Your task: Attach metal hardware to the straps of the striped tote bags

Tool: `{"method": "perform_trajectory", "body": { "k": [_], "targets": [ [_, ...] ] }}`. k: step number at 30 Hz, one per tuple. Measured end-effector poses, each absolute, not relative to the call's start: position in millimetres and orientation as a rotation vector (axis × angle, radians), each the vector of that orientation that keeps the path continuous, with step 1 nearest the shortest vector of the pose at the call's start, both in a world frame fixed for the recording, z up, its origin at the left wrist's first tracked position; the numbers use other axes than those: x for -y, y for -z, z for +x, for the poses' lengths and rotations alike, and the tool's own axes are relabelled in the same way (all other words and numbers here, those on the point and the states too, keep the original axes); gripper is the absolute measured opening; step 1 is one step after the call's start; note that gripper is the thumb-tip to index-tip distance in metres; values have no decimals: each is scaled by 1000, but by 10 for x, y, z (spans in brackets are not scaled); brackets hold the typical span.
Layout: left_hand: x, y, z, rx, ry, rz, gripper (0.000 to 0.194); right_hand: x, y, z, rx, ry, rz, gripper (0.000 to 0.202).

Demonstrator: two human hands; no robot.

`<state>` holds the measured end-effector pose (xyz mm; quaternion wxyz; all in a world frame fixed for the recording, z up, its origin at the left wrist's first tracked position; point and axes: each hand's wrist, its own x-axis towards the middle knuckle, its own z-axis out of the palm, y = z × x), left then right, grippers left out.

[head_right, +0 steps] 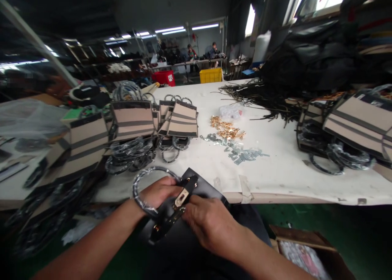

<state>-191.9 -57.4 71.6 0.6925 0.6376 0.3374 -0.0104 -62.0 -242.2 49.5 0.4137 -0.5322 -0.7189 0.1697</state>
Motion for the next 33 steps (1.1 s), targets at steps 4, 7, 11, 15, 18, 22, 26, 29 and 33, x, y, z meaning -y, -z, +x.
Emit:
{"method": "perform_trajectory", "body": {
  "k": [4,7,11,15,18,22,26,29,33],
  "targets": [
    [598,-751,-1897,-626,106,1517,37,2379,-419,-509,1491,-354,-1319,35],
    [625,-771,-1912,-506,120,1596,39,2379,-384,-435,1382,-262,-1373,34],
    [702,-789,-1938,-430,134,1718,35,2413,-383,-370,1305,-227,-1469,9],
    [846,-850,-1955,-357,99,1947,22,2505,-490,-300,1522,-210,-1692,12],
    [969,-936,-1948,-329,58,2107,18,2577,-606,-268,1735,-124,-1921,25],
    [1093,-1024,-1943,-312,59,2130,21,2634,-694,-265,1934,50,-1986,31],
    [1178,-1016,-1956,-274,9,2070,23,2670,-683,-263,2029,212,-1937,32],
    [1232,-959,-1973,-276,-28,2061,25,2695,-638,-260,2090,208,-1879,34],
    [1284,-924,-2008,-337,-64,2100,24,2699,-587,-276,2048,157,-1820,35]
  ]
}}
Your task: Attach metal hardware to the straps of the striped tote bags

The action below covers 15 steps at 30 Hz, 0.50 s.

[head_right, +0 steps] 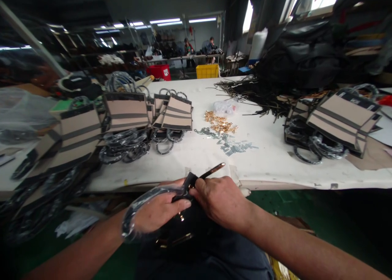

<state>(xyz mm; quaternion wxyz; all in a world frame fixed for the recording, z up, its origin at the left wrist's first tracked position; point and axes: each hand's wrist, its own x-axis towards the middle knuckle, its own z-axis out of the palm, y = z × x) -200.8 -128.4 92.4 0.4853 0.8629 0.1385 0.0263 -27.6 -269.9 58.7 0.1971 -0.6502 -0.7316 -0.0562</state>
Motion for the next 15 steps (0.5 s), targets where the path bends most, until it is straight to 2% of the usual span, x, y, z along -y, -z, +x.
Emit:
{"method": "perform_trajectory", "body": {
  "k": [7,15],
  "targets": [
    [1336,-965,-2055,-437,-101,2131,21,2675,-489,-361,1903,136,-1746,39],
    [1365,-992,-2035,-454,-116,2079,22,2681,-430,-444,1736,262,-1747,42]
  ]
}}
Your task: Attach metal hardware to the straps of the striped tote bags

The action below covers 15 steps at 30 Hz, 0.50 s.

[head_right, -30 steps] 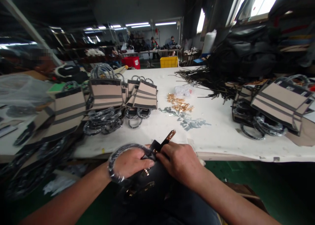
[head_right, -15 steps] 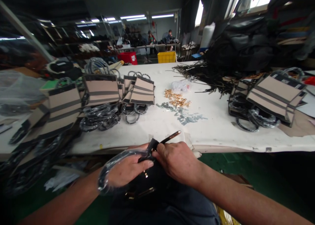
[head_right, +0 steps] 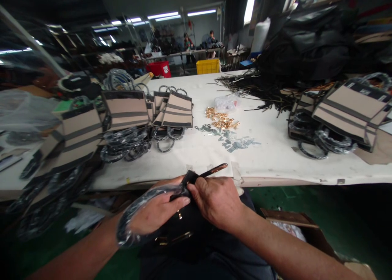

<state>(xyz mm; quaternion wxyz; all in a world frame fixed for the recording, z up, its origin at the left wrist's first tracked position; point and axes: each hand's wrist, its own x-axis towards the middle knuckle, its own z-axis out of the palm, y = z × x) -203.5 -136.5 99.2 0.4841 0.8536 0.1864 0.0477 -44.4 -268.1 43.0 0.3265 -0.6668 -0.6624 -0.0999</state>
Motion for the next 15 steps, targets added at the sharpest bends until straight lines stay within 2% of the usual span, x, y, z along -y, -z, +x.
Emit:
{"method": "perform_trajectory", "body": {
  "k": [8,15],
  "targets": [
    [1305,-887,-2014,-416,-105,2087,24,2675,-335,-480,1616,91,-1778,45],
    [771,-1141,-1819,-114,212,2047,20,2680,-638,-216,1340,-627,-1791,59]
  ]
}}
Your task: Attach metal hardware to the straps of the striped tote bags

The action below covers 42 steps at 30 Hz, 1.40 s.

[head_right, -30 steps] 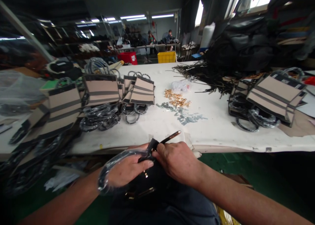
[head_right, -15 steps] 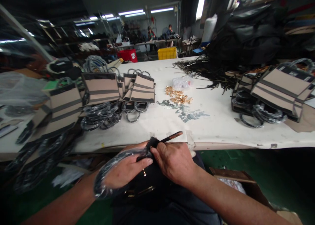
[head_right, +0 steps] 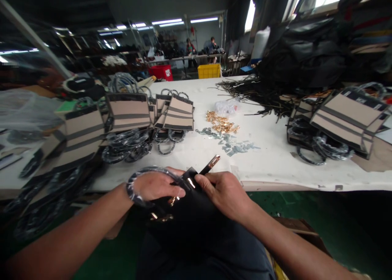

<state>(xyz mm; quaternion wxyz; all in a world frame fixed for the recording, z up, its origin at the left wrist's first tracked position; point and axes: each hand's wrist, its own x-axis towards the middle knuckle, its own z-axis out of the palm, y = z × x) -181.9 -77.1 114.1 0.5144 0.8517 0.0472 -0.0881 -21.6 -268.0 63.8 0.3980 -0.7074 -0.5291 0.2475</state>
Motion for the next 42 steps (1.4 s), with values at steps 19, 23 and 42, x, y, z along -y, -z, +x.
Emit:
{"method": "perform_trajectory", "body": {
  "k": [19,23,42],
  "targets": [
    [484,-1315,-1610,-177,530,1677,28,2606,-613,-159,1097,-801,-1694,61],
    [469,-1223,-1637,-209,537,1628,33,2583,-542,-222,1098,-690,-1779,64],
    [410,-889,-1829,-126,417,1884,23,2481,-441,-463,936,-619,-1602,31]
  ]
}}
